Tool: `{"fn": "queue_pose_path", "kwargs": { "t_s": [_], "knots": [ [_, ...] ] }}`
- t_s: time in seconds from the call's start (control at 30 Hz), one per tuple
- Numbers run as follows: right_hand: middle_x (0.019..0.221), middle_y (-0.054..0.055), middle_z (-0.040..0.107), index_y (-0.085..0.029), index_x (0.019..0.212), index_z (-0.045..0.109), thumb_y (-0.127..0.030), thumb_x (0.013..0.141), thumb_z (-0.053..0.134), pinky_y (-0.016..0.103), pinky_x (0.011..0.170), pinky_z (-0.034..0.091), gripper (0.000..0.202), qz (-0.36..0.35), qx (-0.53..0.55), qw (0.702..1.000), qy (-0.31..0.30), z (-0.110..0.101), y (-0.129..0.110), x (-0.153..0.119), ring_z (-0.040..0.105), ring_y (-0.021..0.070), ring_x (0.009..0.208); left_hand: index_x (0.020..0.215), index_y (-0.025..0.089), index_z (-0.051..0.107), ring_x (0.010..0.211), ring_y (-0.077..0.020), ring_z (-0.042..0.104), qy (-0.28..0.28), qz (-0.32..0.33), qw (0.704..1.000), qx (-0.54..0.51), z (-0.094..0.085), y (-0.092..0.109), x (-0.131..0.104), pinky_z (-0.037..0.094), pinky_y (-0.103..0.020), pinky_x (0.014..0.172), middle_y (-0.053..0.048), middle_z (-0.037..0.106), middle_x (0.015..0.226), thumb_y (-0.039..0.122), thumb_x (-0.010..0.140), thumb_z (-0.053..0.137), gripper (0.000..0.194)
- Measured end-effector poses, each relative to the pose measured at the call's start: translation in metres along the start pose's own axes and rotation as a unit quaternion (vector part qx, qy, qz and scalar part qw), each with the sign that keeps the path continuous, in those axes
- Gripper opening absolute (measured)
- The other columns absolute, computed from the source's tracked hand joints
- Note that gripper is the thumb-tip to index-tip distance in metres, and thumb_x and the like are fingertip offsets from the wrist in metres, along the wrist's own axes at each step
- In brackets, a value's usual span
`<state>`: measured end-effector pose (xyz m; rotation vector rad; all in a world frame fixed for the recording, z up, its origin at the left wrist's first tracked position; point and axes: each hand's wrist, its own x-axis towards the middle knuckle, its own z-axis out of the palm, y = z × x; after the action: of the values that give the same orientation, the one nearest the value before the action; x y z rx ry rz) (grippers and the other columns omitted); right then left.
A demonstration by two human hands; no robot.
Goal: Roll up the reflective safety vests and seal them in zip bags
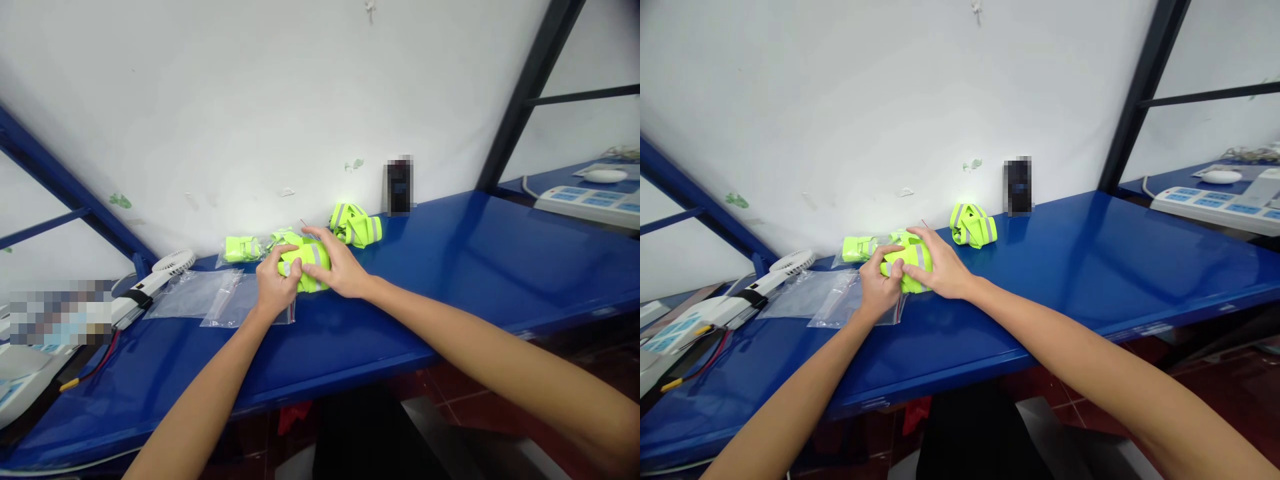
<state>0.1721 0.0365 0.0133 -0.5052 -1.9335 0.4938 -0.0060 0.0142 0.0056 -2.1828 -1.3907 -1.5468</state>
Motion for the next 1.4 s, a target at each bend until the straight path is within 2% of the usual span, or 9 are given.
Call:
{"fn": "queue_pose_path", "kwargs": {
  "t_s": [0.13,0.3,0.47,0.63,0.83,1.03,1.2,1.33,1.4],
  "knots": [
    [0.148,0.016,0.044,-0.023,0.149,0.031,-0.038,0.077,0.073,0.053,0.110,0.038,0.085,-0.027,-0.018,0.997,-0.064,-0.001,0.004,0.002,0.044,0.0326,0.136,0.102,0.018,0.063,0.086,-0.0202,0.066,-0.001,0.012,1.000,0.006,-0.002,-0.006,0.000,0.049,-0.032,0.080,-0.006,0.071,0.098,0.045,0.090,0.049,0.033],
    [0.147,0.018,0.046,-0.021,0.152,0.030,-0.044,0.072,0.078,0.052,0.108,0.041,0.097,-0.017,-0.040,0.996,-0.079,-0.001,0.011,0.004,0.048,0.0332,0.134,0.103,0.018,0.062,0.087,-0.0204,0.066,0.003,0.037,0.999,0.004,-0.004,-0.010,0.000,0.049,-0.032,0.081,-0.006,0.071,0.098,0.043,0.090,0.051,0.030],
    [0.137,0.015,0.058,-0.020,0.140,0.050,-0.048,0.069,0.080,0.048,0.102,0.044,0.082,0.014,-0.054,0.996,-0.068,0.000,0.013,0.004,0.056,0.0326,0.125,0.104,0.019,0.060,0.086,-0.0207,0.066,-0.014,0.042,0.999,0.029,-0.007,-0.013,0.001,0.050,-0.032,0.080,-0.007,0.071,0.099,0.048,0.089,0.051,0.034],
    [0.105,0.009,0.070,-0.018,0.117,0.064,-0.049,0.068,0.081,0.039,0.080,0.050,0.060,0.041,-0.079,0.993,-0.078,0.000,0.010,0.005,0.066,0.0264,0.093,0.107,0.019,0.061,0.086,-0.0206,0.067,-0.029,0.054,0.997,0.038,-0.007,-0.016,0.000,0.051,-0.032,0.080,-0.007,0.071,0.098,0.051,0.089,0.051,0.038],
    [0.107,0.011,0.068,-0.016,0.110,0.066,-0.048,0.065,0.083,0.038,0.082,0.048,0.058,0.027,-0.074,0.994,-0.072,-0.002,0.008,0.007,0.064,0.0269,0.096,0.112,0.019,0.059,0.089,-0.0211,0.067,-0.044,0.064,0.996,0.051,-0.008,-0.019,0.001,0.051,-0.031,0.082,-0.009,0.070,0.103,0.053,0.090,0.050,0.041],
    [0.114,0.008,0.069,-0.019,0.128,0.059,-0.049,0.069,0.081,0.035,0.081,0.047,0.070,0.060,-0.043,0.992,-0.103,-0.003,0.009,0.004,0.065,0.0251,0.097,0.129,0.017,0.050,0.098,-0.0220,0.066,-0.104,0.074,0.991,0.047,-0.013,-0.019,0.005,0.050,-0.032,0.086,-0.011,0.067,0.115,0.046,0.094,0.046,0.046],
    [0.093,0.004,0.070,-0.016,0.115,0.066,-0.051,0.069,0.081,0.032,0.072,0.046,0.060,0.077,-0.038,0.988,-0.128,-0.003,0.009,0.005,0.064,0.0210,0.081,0.132,0.017,0.048,0.101,-0.0237,0.064,-0.143,0.103,0.984,0.032,-0.019,-0.020,0.006,0.048,-0.035,0.089,-0.013,0.064,0.119,0.047,0.096,0.039,0.048],
    [0.105,0.009,0.070,-0.015,0.112,0.066,-0.047,0.067,0.083,0.036,0.083,0.048,0.058,0.054,-0.059,0.993,-0.090,0.000,0.015,0.006,0.065,0.0254,0.095,0.137,0.018,0.043,0.090,-0.0208,0.063,-0.131,0.059,0.990,0.002,-0.015,-0.020,0.005,0.047,-0.034,0.084,-0.011,0.064,0.113,0.047,0.098,0.034,0.049],
    [0.107,0.011,0.070,-0.014,0.111,0.066,-0.044,0.067,0.084,0.039,0.086,0.048,0.056,0.061,-0.089,0.992,-0.072,0.000,0.020,0.006,0.065,0.0275,0.099,0.138,0.017,0.039,0.083,-0.0188,0.060,-0.094,0.027,0.995,0.002,-0.014,-0.021,0.008,0.046,-0.033,0.080,-0.010,0.063,0.110,0.046,0.099,0.032,0.049]
  ]
}}
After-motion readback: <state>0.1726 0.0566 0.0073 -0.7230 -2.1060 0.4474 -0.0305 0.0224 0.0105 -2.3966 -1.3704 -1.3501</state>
